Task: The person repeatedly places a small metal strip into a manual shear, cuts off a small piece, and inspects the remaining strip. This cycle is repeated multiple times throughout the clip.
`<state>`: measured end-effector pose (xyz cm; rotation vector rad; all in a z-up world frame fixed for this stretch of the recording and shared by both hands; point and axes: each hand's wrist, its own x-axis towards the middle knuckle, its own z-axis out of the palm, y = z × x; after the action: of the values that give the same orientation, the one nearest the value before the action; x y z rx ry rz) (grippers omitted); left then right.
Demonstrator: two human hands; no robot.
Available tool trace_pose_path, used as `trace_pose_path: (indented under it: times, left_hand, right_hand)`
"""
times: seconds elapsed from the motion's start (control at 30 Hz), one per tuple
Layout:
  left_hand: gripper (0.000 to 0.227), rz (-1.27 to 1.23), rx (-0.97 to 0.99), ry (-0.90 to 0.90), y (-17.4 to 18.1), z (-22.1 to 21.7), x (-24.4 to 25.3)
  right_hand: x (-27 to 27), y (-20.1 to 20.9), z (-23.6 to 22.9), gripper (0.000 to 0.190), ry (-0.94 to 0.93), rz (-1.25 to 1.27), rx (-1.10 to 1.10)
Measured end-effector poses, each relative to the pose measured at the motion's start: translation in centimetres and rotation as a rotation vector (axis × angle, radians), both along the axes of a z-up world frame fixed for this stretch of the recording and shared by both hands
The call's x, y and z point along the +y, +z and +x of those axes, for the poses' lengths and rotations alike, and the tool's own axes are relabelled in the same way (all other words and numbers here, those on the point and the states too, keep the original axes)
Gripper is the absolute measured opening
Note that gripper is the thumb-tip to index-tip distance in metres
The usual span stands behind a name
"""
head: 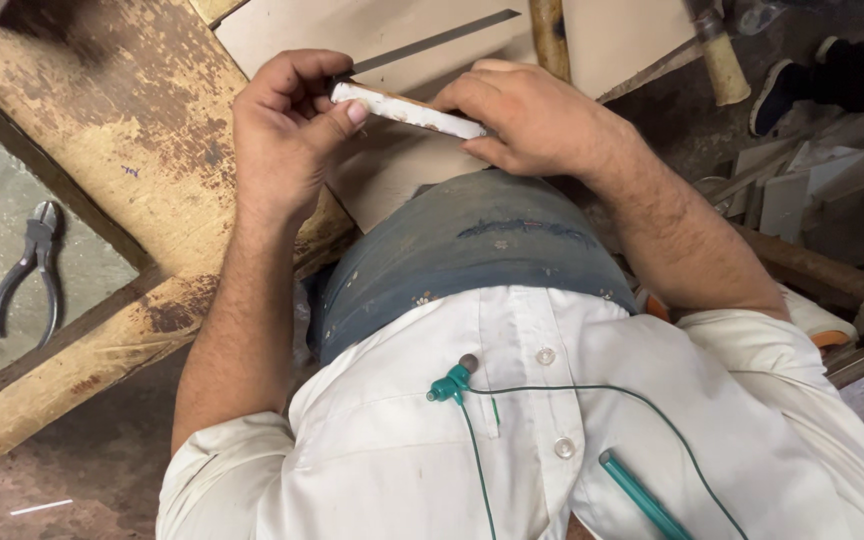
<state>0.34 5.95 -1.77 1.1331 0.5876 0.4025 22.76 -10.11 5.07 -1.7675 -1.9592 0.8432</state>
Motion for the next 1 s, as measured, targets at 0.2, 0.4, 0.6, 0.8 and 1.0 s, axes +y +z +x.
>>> trace_pose_path:
  times: [0.2,0.4,0.6,0.8,1.0]
  left_hand:
    - [0.049,-0.194,-0.195,-0.002,2.4,0.3,0.2]
    - [0.049,-0.316,-0.257,0.008,2.5,0.8,0.2]
    - [0.028,-0.708,-0.323,0.065,1.5,0.9,-0.7]
    - [0.015,-0.671,-0.364,0.110,0.9,1.3,-1.5]
    - [0.016,-0.500,-0.398,0.124,1.7,1.9,-1.3]
  right_hand:
    - [-0.8,0.6,0.5,0.042,-0.031,0.040,0.080]
    - [-1.4,0.6,0.3,0.042,-0.051,0.059,0.096]
    - [-2.0,0.6,0.1,0.039,-0.101,0.134,0.077]
    - [-2.4,0.3,-0.6,0.039,-0.173,0.184,0.184]
    - [-2.6,-1.1,-1.5,0.029,-0.253,0.303,0.289]
